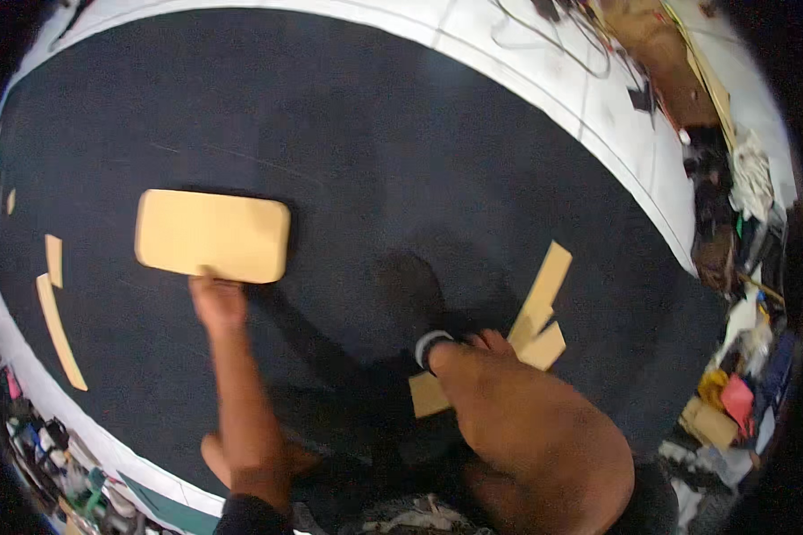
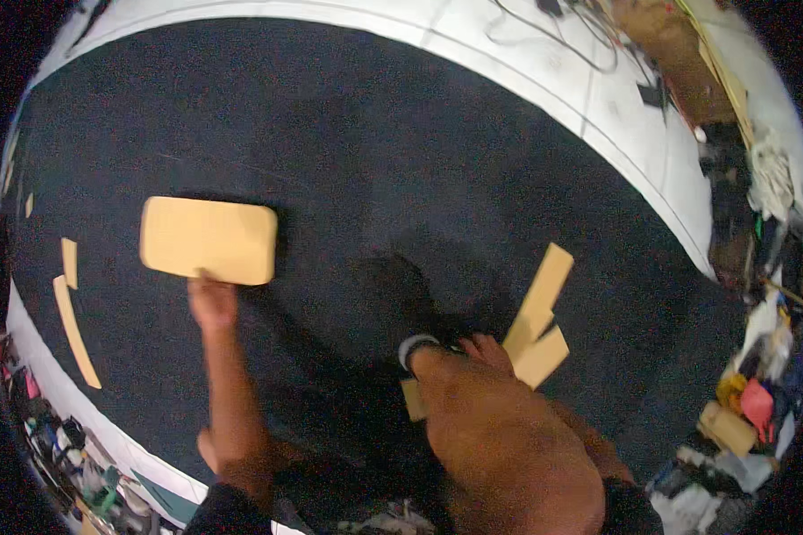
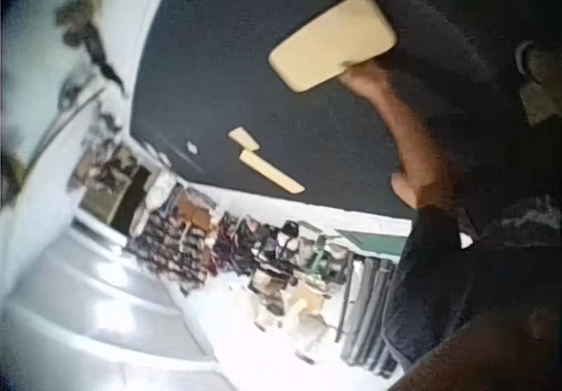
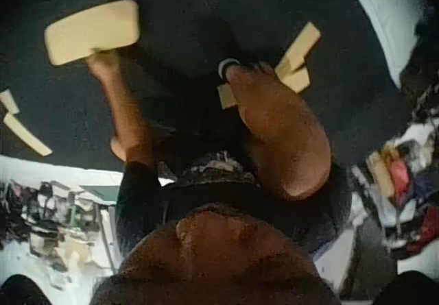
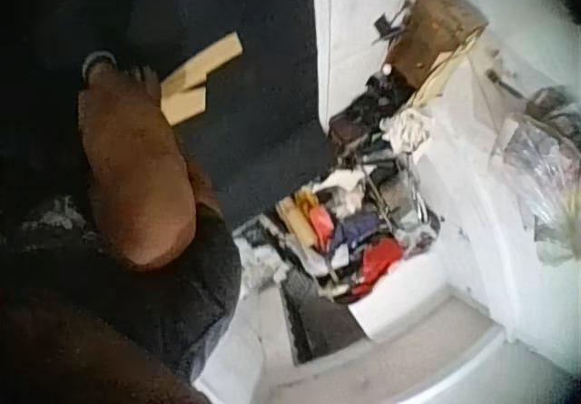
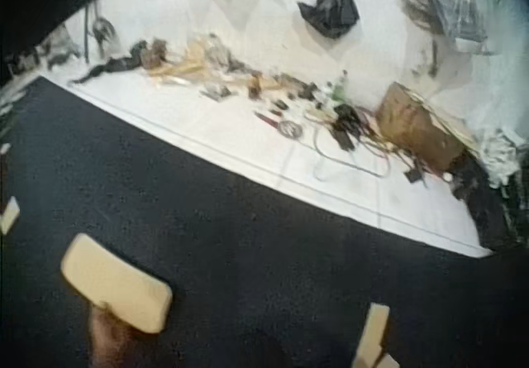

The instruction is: Trace yellow templates onto a large sheet of black material using a pencil.

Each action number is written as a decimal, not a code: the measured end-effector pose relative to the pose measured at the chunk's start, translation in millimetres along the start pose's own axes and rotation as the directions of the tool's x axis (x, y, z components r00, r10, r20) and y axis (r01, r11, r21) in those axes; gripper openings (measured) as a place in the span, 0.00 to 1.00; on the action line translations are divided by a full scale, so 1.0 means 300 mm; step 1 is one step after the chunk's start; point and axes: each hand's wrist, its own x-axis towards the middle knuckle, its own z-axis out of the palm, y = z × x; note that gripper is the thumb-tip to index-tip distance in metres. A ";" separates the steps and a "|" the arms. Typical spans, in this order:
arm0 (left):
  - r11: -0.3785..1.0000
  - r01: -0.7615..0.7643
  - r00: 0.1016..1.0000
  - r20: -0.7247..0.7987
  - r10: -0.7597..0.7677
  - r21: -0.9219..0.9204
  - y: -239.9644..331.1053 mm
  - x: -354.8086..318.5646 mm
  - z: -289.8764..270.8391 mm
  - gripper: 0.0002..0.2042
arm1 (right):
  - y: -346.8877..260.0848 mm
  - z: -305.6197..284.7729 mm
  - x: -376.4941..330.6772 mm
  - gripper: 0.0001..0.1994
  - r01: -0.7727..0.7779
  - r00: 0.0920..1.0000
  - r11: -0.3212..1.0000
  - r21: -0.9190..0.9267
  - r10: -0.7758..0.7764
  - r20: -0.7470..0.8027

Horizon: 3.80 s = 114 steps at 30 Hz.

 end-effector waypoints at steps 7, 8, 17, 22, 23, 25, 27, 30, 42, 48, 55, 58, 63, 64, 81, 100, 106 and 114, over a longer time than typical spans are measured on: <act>0.966 -0.030 0.952 -0.287 0.105 0.256 0.309 0.078 -0.409 0.19 | -0.060 0.076 0.119 0.25 -0.271 0.864 0.933 0.235 0.129 0.486; 0.947 -0.007 0.943 -0.313 0.114 0.322 0.325 0.068 -0.432 0.19 | -0.072 0.071 0.109 0.25 -0.321 0.848 0.910 0.263 0.153 0.507; 0.853 0.049 0.913 -0.370 0.173 0.519 0.292 0.020 -0.529 0.17 | -0.009 -0.031 0.073 0.26 -0.691 0.688 0.572 0.443 0.330 0.646; 0.771 -0.028 0.931 -0.263 0.252 0.637 0.277 0.024 -0.562 0.18 | 0.101 -0.067 0.013 0.26 -0.755 0.653 0.363 0.547 0.329 0.682; 0.763 -0.040 0.941 -0.232 0.245 0.645 0.255 0.012 -0.534 0.18 | 0.088 -0.082 0.052 0.26 -0.763 0.645 0.320 0.561 0.327 0.690; 0.733 -0.047 0.910 -0.272 0.311 0.679 0.286 -0.003 -0.521 0.18 | 0.150 -0.076 0.017 0.27 -0.775 0.632 0.236 0.587 0.296 0.716; 0.722 -0.037 0.885 -0.313 0.345 0.691 0.266 -0.012 -0.496 0.19 | 0.107 -0.140 0.115 0.27 -0.791 0.609 0.146 0.595 0.294 0.737; 0.761 0.022 0.896 -0.350 0.272 0.648 0.219 -0.010 -0.450 0.21 | 0.364 -0.105 0.082 0.24 -0.511 0.859 0.476 0.716 0.249 0.448; 0.803 -0.007 0.903 -0.342 0.262 0.596 0.255 0.001 -0.598 0.16 | 0.285 -0.378 0.336 0.11 -0.289 0.890 0.564 0.773 0.455 0.000; 0.803 -0.048 0.939 -0.246 0.239 0.594 0.270 0.007 -0.653 0.22 | 0.234 -0.390 0.362 0.12 -0.185 0.885 0.477 0.859 0.462 -0.065; 0.771 0.021 0.928 -0.300 0.222 0.637 0.224 0.037 -0.588 0.25 | 0.255 -0.375 0.290 0.11 -0.284 0.857 0.536 0.795 0.513 -0.039; 0.759 -0.043 0.935 -0.242 0.261 0.649 0.251 0.066 -0.616 0.24 | 0.254 -0.349 0.282 0.13 -0.313 0.888 0.592 0.742 0.459 0.008; 0.801 -0.007 0.938 -0.274 0.214 0.598 0.213 0.073 -0.588 0.20 | 0.302 -0.265 0.181 0.17 -0.343 0.938 0.843 0.414 0.332 0.100; 0.802 -0.023 0.943 -0.253 0.215 0.596 0.231 0.061 -0.606 0.19 | 0.255 -0.272 0.177 0.17 -0.374 0.927 0.823 0.427 0.332 0.174; 0.812 -0.107 0.873 -0.336 0.353 0.574 0.253 -0.032 -0.483 0.11 | 0.899 0.412 -0.076 0.20 0.222 0.966 0.973 0.061 -0.228 0.121; 0.856 -0.071 0.842 -0.429 0.326 0.512 0.266 -0.075 -0.551 0.11 | 0.108 -0.376 0.382 0.16 -0.523 0.816 0.829 0.198 0.420 0.398; 0.858 -0.083 0.853 -0.409 0.324 0.506 0.209 -0.019 -0.472 0.12 | 0.075 -0.466 0.497 0.15 -0.140 0.988 0.950 0.278 0.154 -0.031; 0.821 -0.019 0.841 -0.435 0.322 0.571 0.226 -0.050 -0.412 0.13 | 0.043 -0.430 0.606 0.13 0.078 0.993 0.967 0.245 -0.054 -0.102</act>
